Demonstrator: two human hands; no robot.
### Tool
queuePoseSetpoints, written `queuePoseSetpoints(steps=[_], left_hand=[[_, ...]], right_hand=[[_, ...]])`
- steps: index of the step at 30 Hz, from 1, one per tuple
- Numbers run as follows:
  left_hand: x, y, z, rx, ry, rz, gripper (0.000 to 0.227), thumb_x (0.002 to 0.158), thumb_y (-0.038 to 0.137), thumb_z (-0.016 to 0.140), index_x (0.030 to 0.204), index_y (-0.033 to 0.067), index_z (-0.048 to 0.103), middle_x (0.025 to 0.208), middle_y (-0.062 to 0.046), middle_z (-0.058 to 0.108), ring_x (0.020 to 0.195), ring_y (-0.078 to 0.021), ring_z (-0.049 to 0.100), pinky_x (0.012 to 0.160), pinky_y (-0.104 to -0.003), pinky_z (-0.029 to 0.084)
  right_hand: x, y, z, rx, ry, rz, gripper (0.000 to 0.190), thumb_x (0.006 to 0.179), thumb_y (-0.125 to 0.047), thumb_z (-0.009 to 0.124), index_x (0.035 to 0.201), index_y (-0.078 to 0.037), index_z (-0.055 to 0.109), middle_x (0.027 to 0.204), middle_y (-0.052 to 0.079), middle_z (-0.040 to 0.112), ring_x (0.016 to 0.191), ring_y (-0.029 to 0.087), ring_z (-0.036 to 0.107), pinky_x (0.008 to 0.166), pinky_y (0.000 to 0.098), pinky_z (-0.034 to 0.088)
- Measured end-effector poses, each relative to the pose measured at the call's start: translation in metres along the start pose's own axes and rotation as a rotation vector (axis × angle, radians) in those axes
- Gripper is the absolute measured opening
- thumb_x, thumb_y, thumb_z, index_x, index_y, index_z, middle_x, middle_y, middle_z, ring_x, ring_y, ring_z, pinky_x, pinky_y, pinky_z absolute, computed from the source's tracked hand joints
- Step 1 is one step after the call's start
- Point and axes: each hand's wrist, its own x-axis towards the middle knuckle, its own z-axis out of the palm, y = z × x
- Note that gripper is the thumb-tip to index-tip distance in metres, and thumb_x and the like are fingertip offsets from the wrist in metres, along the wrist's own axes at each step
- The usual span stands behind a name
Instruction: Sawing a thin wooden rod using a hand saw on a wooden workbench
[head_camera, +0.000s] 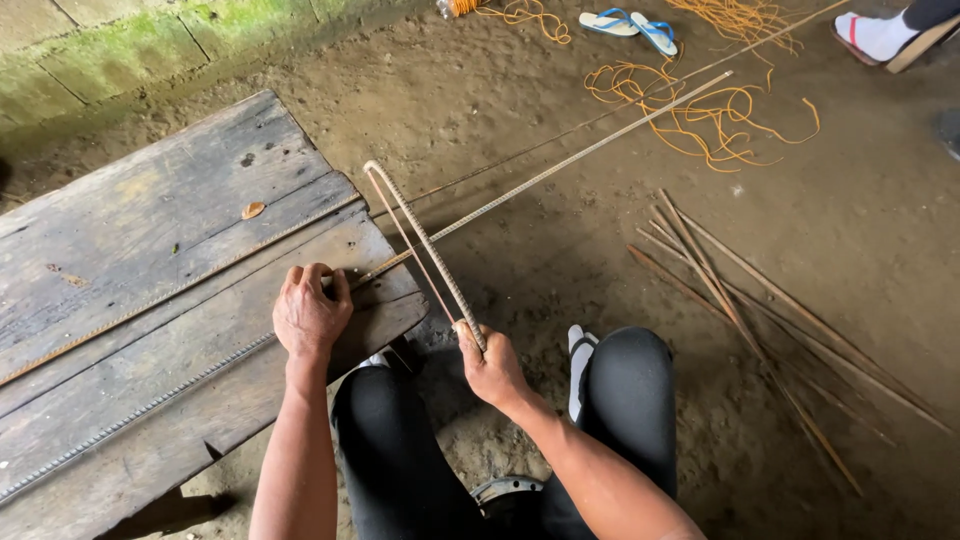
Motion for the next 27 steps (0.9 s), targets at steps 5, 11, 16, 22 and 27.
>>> queuePoseSetpoints(steps=[5, 11, 16, 22, 27], left_hand=[[0.000, -0.003, 0.004, 0.013, 0.020, 0.009, 0.024, 0.094, 0.046, 0.067, 0.094, 0.0221, 0.069, 0.083, -0.004, 0.058, 0.077, -0.0324, 0.072, 0.068, -0.042, 0.060], [0.000, -0.004, 0.005, 0.016, 0.013, 0.006, 0.024, 0.094, 0.046, 0.066, 0.095, 0.0219, 0.068, 0.083, -0.005, 0.058, 0.079, -0.0320, 0.072, 0.070, -0.041, 0.060], [-0.002, -0.002, 0.002, 0.005, 0.005, 0.007, 0.024, 0.095, 0.045, 0.066, 0.094, 0.0211, 0.068, 0.083, -0.006, 0.059, 0.079, -0.0335, 0.072, 0.069, -0.043, 0.060], [-0.001, -0.003, 0.007, 0.018, 0.035, 0.017, 0.022, 0.096, 0.043, 0.066, 0.093, 0.0211, 0.068, 0.083, -0.006, 0.058, 0.079, -0.0337, 0.072, 0.069, -0.043, 0.060], [-0.001, -0.003, 0.009, 0.024, 0.049, 0.016, 0.022, 0.096, 0.042, 0.065, 0.092, 0.0206, 0.068, 0.083, -0.006, 0.058, 0.079, -0.0341, 0.072, 0.069, -0.043, 0.060]], right_hand=[[-0.001, -0.004, 0.000, 0.011, 0.000, -0.016, 0.038, 0.103, -0.037, 0.057, 0.096, -0.005, 0.077, 0.066, 0.019, 0.067, 0.062, 0.020, 0.064, 0.058, 0.0401, 0.054], [-0.002, -0.004, -0.004, 0.013, -0.009, -0.017, 0.039, 0.103, -0.036, 0.057, 0.095, -0.003, 0.077, 0.065, 0.019, 0.067, 0.061, 0.019, 0.062, 0.058, 0.0412, 0.054], [0.004, 0.021, 0.005, -0.012, -0.014, -0.005, 0.039, 0.103, -0.040, 0.058, 0.095, -0.006, 0.077, 0.064, 0.017, 0.066, 0.061, 0.024, 0.066, 0.058, 0.0417, 0.053], [0.011, 0.044, 0.009, 0.041, -0.023, -0.013, 0.039, 0.104, -0.038, 0.058, 0.094, -0.005, 0.076, 0.063, 0.014, 0.063, 0.062, 0.015, 0.059, 0.058, 0.0378, 0.053], [0.015, 0.052, 0.012, 0.022, -0.032, -0.026, 0.039, 0.105, -0.039, 0.057, 0.096, -0.006, 0.076, 0.065, 0.015, 0.064, 0.064, 0.015, 0.060, 0.058, 0.0377, 0.053]])
